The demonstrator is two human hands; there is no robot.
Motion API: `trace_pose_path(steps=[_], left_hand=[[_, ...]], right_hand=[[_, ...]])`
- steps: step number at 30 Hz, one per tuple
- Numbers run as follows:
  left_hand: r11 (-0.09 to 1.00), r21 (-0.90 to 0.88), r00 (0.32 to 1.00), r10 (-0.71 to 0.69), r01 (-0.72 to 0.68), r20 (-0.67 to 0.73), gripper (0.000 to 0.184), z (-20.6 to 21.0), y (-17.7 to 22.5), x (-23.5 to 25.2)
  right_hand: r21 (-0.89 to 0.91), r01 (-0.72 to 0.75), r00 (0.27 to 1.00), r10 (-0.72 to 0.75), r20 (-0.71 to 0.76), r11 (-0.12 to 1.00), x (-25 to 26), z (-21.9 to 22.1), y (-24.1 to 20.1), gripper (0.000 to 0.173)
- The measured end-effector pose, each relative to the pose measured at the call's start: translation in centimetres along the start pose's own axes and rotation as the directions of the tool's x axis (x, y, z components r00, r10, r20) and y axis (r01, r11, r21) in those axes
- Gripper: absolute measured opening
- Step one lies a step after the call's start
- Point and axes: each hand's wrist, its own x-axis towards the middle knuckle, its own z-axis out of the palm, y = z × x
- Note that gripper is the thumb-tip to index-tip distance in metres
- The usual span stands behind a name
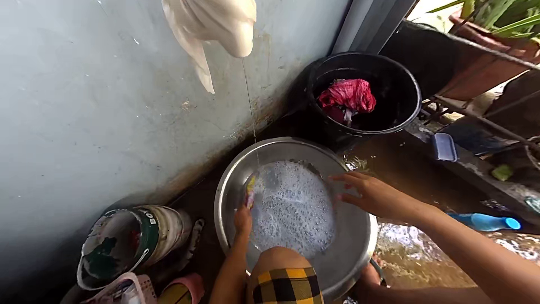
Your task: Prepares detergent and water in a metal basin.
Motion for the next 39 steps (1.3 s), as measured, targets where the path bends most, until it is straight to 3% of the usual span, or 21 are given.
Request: trace_pose_path(steps=[5,8,11,14,17,19,21,24,26,28,30,33,35,37,39], left_hand=[[0.999,0.049,0.998,-0.006,0.002,0.064,0.036,-0.4,0.2,-0.6],[1.0,-0.007,0.997,0.029,-0.029,-0.072,0.033,-0.8,1.0,-0.6],[0.993,0.078,0.996,-0.087,0.085,0.013,0.036,-1.2,-0.3,-2.2],[0.997,-0.021,0.985,-0.074,0.071,-0.156,0.032,-1.5,0.5,-2.3],[0.977,0.126,0.984,-0.174,0.17,0.025,0.037,-0.9,-0.6,-2.9],[0.984,-0.023,0.983,-0.178,0.178,-0.033,0.038,-1.6,0.0,-2.8],[0.956,-0.285,0.978,-0.12,0.068,-0.171,0.039,-2.9,0.9,-3.4],[0.725,-0.686,0.979,-0.097,-0.055,-0.181,0.031,-5.7,2.0,-4.3],[0.565,-0.813,0.977,-0.054,-0.14,-0.206,0.02,-7.6,3.2,-5.1],[0.684,-0.657,0.909,0.023,-0.318,-0.416,0.021,-8.3,3.9,-5.9],[0.854,-0.31,0.806,0.191,-0.418,-0.56,0.024,-7.4,3.4,-5.9],[0.974,-0.009,0.932,0.212,-0.224,-0.294,0.029,-5.6,2.1,-5.6],[0.98,0.004,0.919,0.188,-0.198,-0.347,0.027,-4.9,2.7,-4.5],[0.993,-0.017,0.96,0.112,-0.12,-0.257,0.031,-4.3,1.9,-5.8],[0.975,-0.083,0.902,0.155,-0.205,-0.402,0.026,-5.0,2.7,-5.2]], right_hand=[[-0.053,0.071,0.997,-0.072,-0.017,0.996,0.1,-0.2,-0.4,0.052],[-0.093,0.107,0.994,-0.109,-0.015,0.99,0.2,-0.6,-0.2,0.051],[-0.1,0.109,0.994,-0.108,0.017,0.989,-0.4,0.0,-0.2,0.051],[-0.118,0.124,0.991,-0.128,-0.026,0.985,-0.7,-1.2,-0.6,0.049],[-0.127,0.145,0.988,-0.151,-0.037,0.981,-0.9,-0.6,-0.5,0.048],[-0.146,0.129,0.991,-0.134,-0.024,0.981,-0.9,-1.1,-0.8,0.048],[-0.148,0.111,0.993,-0.115,-0.019,0.983,-1.0,-1.3,-0.8,0.048],[-0.158,0.111,0.994,-0.11,0.014,0.981,-0.5,-0.9,-0.5,0.047],[-0.159,0.121,0.993,-0.118,0.03,0.98,-0.1,-0.9,-0.7,0.047],[-0.154,0.132,0.991,-0.129,0.031,0.979,0.0,-0.9,-1.0,0.047],[-0.155,0.123,0.992,-0.118,0.043,0.98,0.1,-1.0,-1.3,0.047],[-0.165,0.119,0.992,-0.111,0.061,0.979,0.2,-0.7,-1.5,0.048],[-0.174,0.132,0.991,-0.127,0.036,0.976,0.4,-1.3,-1.4,0.047],[-0.157,0.13,0.991,-0.125,0.041,0.979,-0.3,-0.5,-0.6,0.047],[-0.178,0.131,0.991,-0.131,0.016,0.975,0.4,-1.1,-0.6,0.047]])
